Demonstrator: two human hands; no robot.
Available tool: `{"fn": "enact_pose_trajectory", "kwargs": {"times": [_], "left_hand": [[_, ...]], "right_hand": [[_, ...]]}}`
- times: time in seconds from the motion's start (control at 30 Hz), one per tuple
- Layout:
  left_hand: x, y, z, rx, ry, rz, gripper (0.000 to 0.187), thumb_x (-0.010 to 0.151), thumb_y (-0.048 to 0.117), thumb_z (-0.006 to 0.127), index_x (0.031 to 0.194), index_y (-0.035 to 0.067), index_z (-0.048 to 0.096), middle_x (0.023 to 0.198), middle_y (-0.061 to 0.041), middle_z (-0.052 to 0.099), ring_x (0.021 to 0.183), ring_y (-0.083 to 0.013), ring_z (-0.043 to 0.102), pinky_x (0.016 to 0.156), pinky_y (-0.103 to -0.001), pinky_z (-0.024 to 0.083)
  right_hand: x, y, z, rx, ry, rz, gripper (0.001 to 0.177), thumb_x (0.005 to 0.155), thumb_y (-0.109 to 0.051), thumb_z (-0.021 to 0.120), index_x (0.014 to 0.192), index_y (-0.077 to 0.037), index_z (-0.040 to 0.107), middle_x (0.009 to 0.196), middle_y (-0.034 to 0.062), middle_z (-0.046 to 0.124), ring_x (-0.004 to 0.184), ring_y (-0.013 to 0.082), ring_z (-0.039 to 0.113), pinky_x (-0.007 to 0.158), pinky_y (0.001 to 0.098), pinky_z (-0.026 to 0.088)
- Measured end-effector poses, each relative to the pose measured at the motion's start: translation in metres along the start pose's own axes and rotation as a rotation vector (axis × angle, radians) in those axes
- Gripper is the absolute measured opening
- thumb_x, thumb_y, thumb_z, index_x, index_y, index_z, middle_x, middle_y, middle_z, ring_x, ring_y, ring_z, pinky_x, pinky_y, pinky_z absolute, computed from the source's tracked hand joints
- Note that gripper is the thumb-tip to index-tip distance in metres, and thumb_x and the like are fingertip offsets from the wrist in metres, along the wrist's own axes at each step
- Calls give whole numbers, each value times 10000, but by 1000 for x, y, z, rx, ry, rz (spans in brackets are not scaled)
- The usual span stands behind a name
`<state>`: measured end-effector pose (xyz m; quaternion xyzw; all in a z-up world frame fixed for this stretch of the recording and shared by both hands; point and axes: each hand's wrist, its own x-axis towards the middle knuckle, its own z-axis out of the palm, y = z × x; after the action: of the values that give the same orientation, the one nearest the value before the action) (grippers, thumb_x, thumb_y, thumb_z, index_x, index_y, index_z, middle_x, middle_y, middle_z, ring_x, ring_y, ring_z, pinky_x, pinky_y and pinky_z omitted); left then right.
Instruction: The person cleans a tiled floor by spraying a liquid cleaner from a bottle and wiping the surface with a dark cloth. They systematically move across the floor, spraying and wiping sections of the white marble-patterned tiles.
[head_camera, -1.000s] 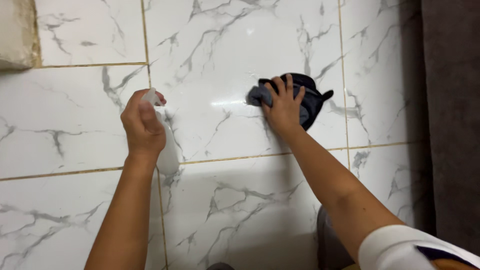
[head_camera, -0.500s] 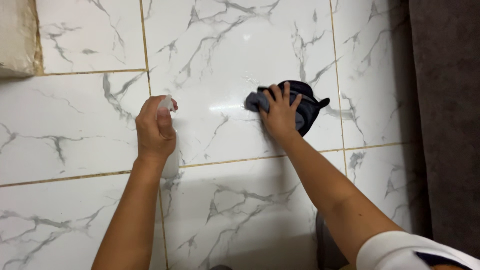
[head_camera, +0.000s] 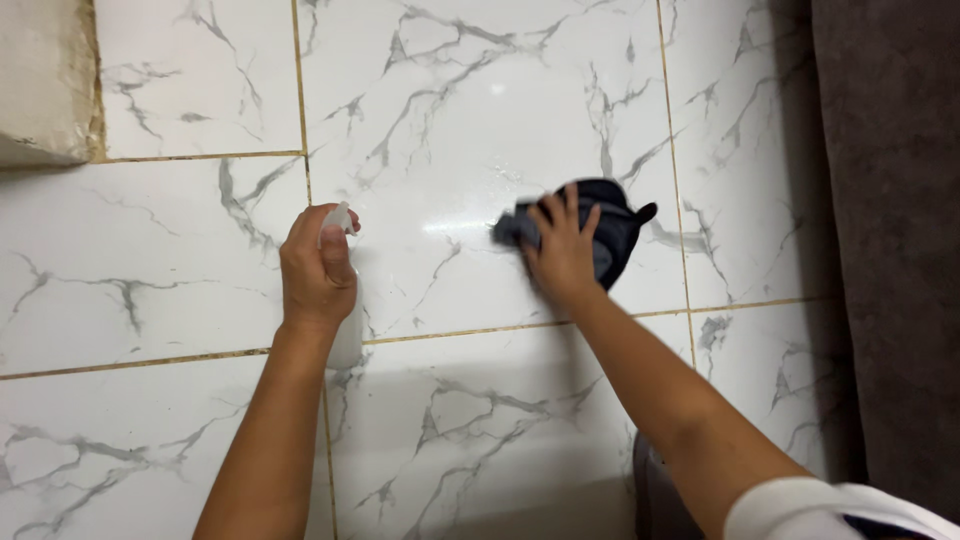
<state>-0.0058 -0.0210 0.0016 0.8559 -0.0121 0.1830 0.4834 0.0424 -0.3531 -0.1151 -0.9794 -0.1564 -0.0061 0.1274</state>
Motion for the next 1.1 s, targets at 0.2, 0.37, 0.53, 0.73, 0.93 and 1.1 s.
{"fn": "enact_pose_trajectory", "kwargs": {"times": [0.2,0.37,0.53,0.73,0.93,1.1], "left_hand": [[3,-3,3,-9,10,-26,597,1141,494,342,1065,-12,651,946,-144,672,870,-289,663,786,-381,526],[3,-2,1,12,6,20,576,1157,464,334,1077,-10,652,973,-148,669,899,-293,662,809,-384,523],[6,-9,-7,-26,33,-44,569,1152,453,325,1054,-8,643,957,-133,686,872,-265,671,800,-357,522],[5,-34,-21,-67,79,-152,609,1149,484,298,1020,-2,640,909,-99,682,876,-204,665,847,-339,526],[-23,-54,-75,-115,187,-104,717,1152,593,266,1117,-35,609,1027,-114,658,979,-203,645,931,-337,538],[-42,-48,-105,-165,240,-146,786,1097,693,292,1188,-44,549,1090,-104,615,947,-199,663,801,-320,589]], "right_hand": [[-16,13,-21,-8,-85,-145,556,826,-304,730,1352,-173,607,1576,139,390,1545,402,173,1177,729,86],[39,15,-24,-3,-113,209,472,1007,-376,628,1443,-212,557,1669,91,314,1593,406,130,1178,757,63],[-3,-29,-25,13,-106,-54,733,863,-393,682,1542,-226,462,1671,137,205,1525,447,97,1144,736,27],[-6,22,-46,-145,-400,-283,740,802,-347,652,1515,-420,466,1693,-74,302,1632,239,172,1324,599,30],[37,54,-21,17,94,189,675,979,-346,632,1603,-195,423,1690,157,257,1520,484,138,1129,752,33],[51,-50,7,-26,11,0,729,868,-265,700,1548,-190,446,1646,144,347,1501,499,242,1138,742,151]]}}
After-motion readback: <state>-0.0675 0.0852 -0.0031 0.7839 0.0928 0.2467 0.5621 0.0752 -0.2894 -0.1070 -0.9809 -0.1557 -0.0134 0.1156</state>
